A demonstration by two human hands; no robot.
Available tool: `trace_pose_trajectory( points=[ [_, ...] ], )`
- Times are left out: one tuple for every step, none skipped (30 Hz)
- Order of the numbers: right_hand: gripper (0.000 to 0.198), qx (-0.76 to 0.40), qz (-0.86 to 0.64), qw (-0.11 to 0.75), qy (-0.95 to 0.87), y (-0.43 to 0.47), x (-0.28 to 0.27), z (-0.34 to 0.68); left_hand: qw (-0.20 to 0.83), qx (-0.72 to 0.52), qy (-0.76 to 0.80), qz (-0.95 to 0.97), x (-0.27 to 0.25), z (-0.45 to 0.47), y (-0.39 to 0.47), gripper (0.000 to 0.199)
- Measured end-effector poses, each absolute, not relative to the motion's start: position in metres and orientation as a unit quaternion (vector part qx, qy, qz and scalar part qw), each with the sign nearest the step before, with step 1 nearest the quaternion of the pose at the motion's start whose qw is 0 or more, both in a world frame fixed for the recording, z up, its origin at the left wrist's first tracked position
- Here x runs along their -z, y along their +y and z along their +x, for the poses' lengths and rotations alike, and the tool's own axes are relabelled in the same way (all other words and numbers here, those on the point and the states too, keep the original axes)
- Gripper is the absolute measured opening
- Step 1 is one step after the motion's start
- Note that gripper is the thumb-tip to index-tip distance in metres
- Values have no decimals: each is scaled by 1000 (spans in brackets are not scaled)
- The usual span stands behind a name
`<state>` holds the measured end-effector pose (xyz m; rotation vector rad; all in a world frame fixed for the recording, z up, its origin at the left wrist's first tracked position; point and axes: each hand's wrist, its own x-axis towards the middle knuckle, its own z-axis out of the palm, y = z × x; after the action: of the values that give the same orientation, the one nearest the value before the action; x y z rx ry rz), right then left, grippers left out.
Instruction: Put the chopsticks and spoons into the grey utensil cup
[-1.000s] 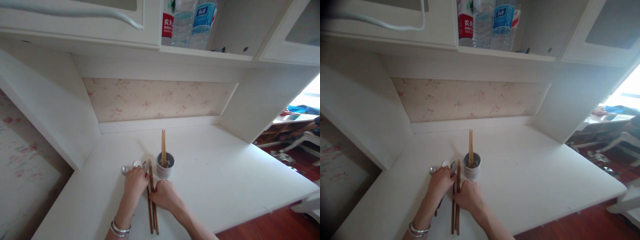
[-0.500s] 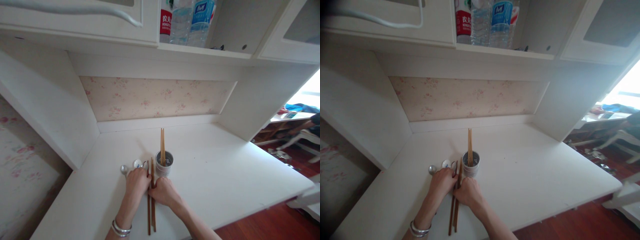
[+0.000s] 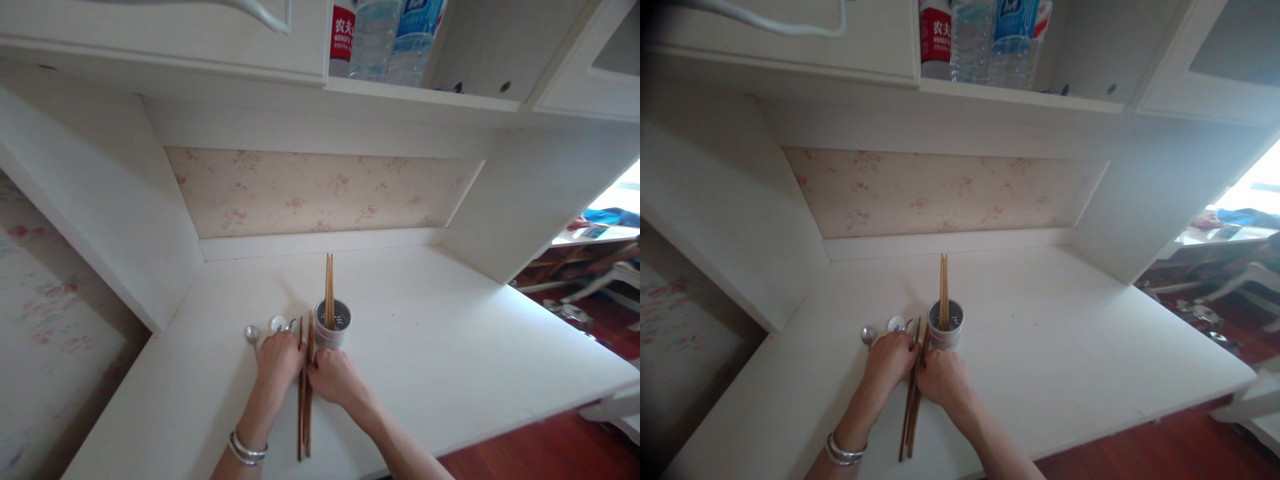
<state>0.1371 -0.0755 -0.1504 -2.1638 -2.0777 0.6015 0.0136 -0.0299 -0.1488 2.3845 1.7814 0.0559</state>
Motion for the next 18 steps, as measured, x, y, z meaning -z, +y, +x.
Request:
trace_pose_trajectory(
  points=[
    [37, -191, -709, 41, -678, -75, 150, 136, 82, -21, 594, 800, 149, 14, -30, 33],
    [36, -185, -712, 41, -676, -75, 149, 136, 85, -23, 592, 801, 148, 13, -30, 34],
    [36, -179, -716, 41, -674, -75, 148, 135, 89, -23, 591, 801, 148, 13, -30, 35],
    [35, -173, -719, 42, -672, -75, 147, 134, 93, -24, 590, 801, 148, 13, -31, 36],
    [34, -167, -722, 41, -670, -75, 146, 133, 98, -24, 590, 801, 147, 13, -31, 37],
    [34, -161, -723, 42, -671, -75, 144, 132, 101, -23, 590, 801, 147, 13, -31, 37],
    [34, -156, -723, 41, -672, -74, 143, 131, 103, -22, 590, 801, 147, 13, -31, 36],
    [34, -153, -721, 39, -675, -74, 142, 129, 104, -21, 590, 801, 147, 13, -31, 36],
    [34, -151, -717, 34, -680, -74, 141, 128, 104, -22, 589, 801, 148, 13, -31, 36],
    [33, -148, -709, 30, -688, -73, 140, 126, 103, -24, 588, 802, 148, 13, -30, 36],
    [33, -146, -701, 25, -698, -73, 138, 125, 101, -27, 586, 804, 148, 12, -30, 36],
    [33, -144, -691, 19, -708, -73, 137, 125, 98, -30, 584, 806, 149, 12, -30, 37],
    [33, -142, -682, 14, -717, -73, 136, 124, 95, -31, 583, 807, 149, 12, -30, 37],
    [33, -141, -677, 11, -722, -74, 135, 124, 92, -33, 582, 807, 149, 12, -30, 38],
    [32, -142, -676, 8, -723, -76, 134, 125, 90, -32, 584, 806, 149, 11, -29, 38],
    [32, -143, -678, 6, -721, -78, 132, 126, 90, -31, 586, 805, 148, 11, -29, 37],
    [31, -145, -682, 5, -717, -83, 130, 128, 91, -29, 590, 802, 148, 11, -29, 37],
    [30, -147, -687, 8, -711, -88, 127, 130, 94, -28, 594, 799, 147, 11, -29, 37]
  ],
)
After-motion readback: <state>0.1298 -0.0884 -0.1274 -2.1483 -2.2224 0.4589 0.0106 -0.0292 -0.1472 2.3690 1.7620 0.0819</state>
